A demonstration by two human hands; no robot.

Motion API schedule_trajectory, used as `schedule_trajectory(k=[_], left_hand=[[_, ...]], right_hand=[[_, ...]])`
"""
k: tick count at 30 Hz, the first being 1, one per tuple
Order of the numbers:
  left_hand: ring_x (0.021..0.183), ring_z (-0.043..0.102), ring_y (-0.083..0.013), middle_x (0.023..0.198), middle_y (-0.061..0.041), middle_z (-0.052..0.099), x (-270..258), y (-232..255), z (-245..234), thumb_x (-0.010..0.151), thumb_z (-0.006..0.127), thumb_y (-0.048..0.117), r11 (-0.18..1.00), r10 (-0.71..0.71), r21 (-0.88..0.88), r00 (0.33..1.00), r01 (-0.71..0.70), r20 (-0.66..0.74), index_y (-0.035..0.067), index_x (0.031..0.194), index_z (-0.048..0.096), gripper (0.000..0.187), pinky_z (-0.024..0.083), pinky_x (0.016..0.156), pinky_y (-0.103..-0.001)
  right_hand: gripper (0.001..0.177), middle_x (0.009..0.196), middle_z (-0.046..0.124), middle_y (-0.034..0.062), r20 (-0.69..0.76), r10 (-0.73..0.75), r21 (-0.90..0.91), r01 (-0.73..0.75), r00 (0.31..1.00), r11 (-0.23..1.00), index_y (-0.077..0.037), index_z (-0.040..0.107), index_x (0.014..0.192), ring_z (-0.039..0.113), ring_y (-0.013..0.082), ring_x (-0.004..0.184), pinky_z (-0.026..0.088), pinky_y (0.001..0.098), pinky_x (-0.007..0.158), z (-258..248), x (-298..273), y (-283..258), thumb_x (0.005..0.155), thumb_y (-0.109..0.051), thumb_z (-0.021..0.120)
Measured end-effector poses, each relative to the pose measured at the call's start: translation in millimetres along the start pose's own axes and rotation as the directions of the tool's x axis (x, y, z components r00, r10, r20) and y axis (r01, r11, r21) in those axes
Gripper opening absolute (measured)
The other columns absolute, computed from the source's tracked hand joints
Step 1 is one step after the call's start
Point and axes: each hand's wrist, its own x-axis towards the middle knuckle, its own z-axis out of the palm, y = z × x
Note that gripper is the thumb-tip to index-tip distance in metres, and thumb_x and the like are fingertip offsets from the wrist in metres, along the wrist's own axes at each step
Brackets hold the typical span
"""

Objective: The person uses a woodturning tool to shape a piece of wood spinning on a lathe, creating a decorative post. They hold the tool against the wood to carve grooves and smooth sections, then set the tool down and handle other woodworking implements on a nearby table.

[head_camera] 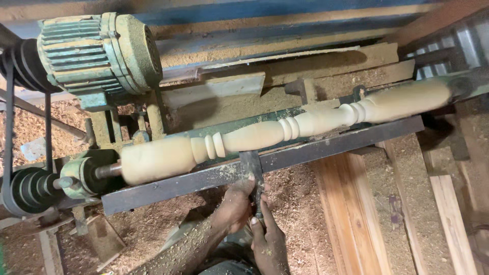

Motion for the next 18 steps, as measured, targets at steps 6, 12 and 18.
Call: schedule_trajectory(k=[6,12,18], left_hand=[[0.066,0.056,-0.0192,0.078,-0.010,0.059,4.3,-3.8,-1.9,0.110,0.040,0.036,1.000,0.026,0.008,0.999,-0.026,0.032,-0.002,0.107,0.063,0.044,0.054,0.064,-0.035],[0.077,0.058,-0.0183,0.095,-0.010,0.067,6.9,-2.6,4.2,0.108,0.042,0.031,1.000,0.022,-0.007,0.999,-0.023,-0.040,0.002,0.114,0.058,0.033,0.054,0.074,-0.036],[0.080,0.057,-0.0186,0.096,-0.011,0.067,8.5,-3.6,1.7,0.107,0.041,0.029,1.000,0.012,0.017,0.999,-0.011,-0.032,0.001,0.112,0.058,0.033,0.054,0.077,-0.037]], right_hand=[[0.064,0.084,0.071,0.0086,-0.015,-0.023,0.004,0.023,1.000,1.000,-0.037,0.038,0.156,0.060,0.0140,0.054,0.055,0.0310,0.058,1.2,0.3,4.1,0.096,-0.025,0.056],[0.065,0.091,0.073,0.0082,-0.049,-0.065,0.013,0.066,0.997,0.998,-0.034,0.040,0.155,0.055,0.0151,0.053,0.054,0.0326,0.055,0.3,1.8,4.2,0.094,-0.024,0.060],[0.060,0.074,0.073,0.0102,0.013,0.101,-0.041,-0.100,0.995,0.994,-0.036,0.037,0.157,0.058,0.0127,0.055,0.052,0.0307,0.057,-4.1,3.5,-0.2,0.101,-0.031,0.059]])
